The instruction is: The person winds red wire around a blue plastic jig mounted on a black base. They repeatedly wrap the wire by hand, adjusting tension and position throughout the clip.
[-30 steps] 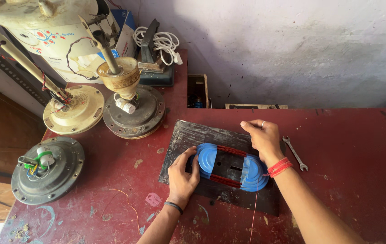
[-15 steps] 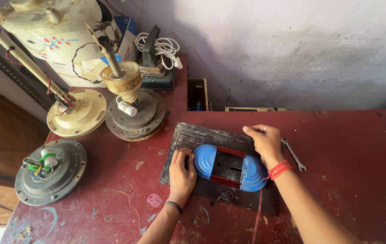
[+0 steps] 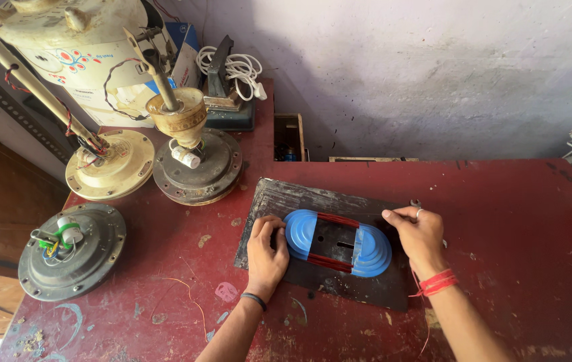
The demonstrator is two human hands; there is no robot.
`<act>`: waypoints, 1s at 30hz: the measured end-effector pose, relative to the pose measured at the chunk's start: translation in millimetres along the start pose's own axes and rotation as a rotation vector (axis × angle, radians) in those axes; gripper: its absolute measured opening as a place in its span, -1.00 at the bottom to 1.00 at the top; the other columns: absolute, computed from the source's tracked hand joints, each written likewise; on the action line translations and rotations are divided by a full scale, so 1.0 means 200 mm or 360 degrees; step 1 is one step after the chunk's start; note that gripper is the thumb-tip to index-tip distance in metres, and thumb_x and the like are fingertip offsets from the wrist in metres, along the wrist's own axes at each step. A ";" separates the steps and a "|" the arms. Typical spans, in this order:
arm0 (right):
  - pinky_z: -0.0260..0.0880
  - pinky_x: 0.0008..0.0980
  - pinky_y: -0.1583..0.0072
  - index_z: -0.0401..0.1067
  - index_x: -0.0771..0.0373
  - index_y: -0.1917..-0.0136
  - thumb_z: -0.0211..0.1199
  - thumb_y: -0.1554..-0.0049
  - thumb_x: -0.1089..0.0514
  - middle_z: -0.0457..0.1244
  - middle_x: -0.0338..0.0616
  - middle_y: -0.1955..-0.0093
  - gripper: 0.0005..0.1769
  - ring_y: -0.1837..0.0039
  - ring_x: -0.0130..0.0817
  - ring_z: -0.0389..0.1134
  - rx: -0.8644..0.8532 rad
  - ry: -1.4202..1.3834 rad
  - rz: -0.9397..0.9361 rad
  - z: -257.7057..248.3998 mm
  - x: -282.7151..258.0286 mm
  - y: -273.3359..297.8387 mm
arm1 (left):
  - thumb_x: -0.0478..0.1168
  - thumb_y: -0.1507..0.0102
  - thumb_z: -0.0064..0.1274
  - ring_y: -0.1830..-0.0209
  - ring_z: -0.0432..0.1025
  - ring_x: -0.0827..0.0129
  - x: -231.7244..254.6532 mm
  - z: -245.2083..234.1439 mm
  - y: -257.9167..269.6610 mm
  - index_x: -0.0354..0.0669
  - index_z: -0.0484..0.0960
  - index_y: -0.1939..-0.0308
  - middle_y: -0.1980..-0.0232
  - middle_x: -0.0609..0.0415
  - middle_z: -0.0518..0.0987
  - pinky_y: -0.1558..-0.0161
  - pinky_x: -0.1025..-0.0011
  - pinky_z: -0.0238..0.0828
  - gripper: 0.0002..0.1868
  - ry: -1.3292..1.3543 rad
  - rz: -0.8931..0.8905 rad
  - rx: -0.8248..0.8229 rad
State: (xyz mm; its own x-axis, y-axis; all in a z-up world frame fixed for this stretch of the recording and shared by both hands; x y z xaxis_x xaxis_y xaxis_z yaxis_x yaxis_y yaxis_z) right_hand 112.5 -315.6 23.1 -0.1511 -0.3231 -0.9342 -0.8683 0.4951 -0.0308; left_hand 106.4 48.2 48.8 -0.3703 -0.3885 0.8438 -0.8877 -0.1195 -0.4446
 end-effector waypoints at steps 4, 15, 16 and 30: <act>0.23 -0.48 0.21 0.62 0.38 0.10 0.47 -0.07 0.24 0.34 -0.24 0.31 -0.84 0.29 -0.56 0.22 0.0151 -0.0044 -0.0060 0.01 0.02 0.08 | -0.37 -0.17 0.00 0.03 0.53 0.00 -0.03 -0.02 0.00 -0.34 0.61 0.29 -0.02 -0.11 0.57 -0.03 0.19 0.46 -0.89 -0.0023 -0.0074 0.0055; 0.27 -0.52 0.25 0.61 0.33 0.13 0.45 -0.08 0.19 0.37 -0.29 0.38 -0.85 0.36 -0.59 0.28 0.0256 0.0173 -0.0200 0.02 -0.02 0.12 | -0.37 -0.08 0.01 -0.01 0.45 -0.01 0.00 0.01 0.03 -0.39 0.58 0.45 -0.01 -0.14 0.53 -0.05 0.18 0.42 -0.90 -0.0147 0.0086 0.0045; 0.25 -0.51 0.26 0.61 0.34 0.14 0.45 -0.09 0.19 0.34 -0.29 0.39 -0.85 0.36 -0.59 0.24 0.0278 0.0157 -0.0195 0.02 -0.02 0.12 | -0.37 -0.07 0.02 -0.02 0.45 -0.01 0.00 0.00 0.03 -0.38 0.57 0.47 -0.01 -0.14 0.53 -0.06 0.17 0.41 -0.91 -0.0143 0.0111 0.0060; 0.04 -0.50 0.32 0.60 0.37 0.16 0.44 -0.10 0.26 0.21 -0.40 0.42 -0.89 0.36 -0.66 0.08 0.0264 0.0028 -0.0131 -0.11 0.04 0.13 | -0.23 0.06 0.11 -0.42 0.25 -0.11 0.21 0.06 0.04 -0.36 0.33 -0.27 -0.35 -0.26 0.39 -0.43 0.08 0.16 -0.21 -0.0142 0.0485 -0.0312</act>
State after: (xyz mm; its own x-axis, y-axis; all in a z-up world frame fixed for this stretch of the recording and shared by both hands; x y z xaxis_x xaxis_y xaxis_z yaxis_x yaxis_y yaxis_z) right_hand 78.5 -324.4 22.1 -0.0922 -0.3813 -0.9198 -0.7883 0.5923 -0.1665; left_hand 86.1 20.0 77.7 -0.6079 -0.4582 0.6484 -0.7792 0.1875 -0.5981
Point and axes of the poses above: each hand's wrist, its own y-axis away from the middle knuckle, its own z-axis out of the palm, x = y × z, the point moved 10 cm from there along -y, towards the middle knuckle
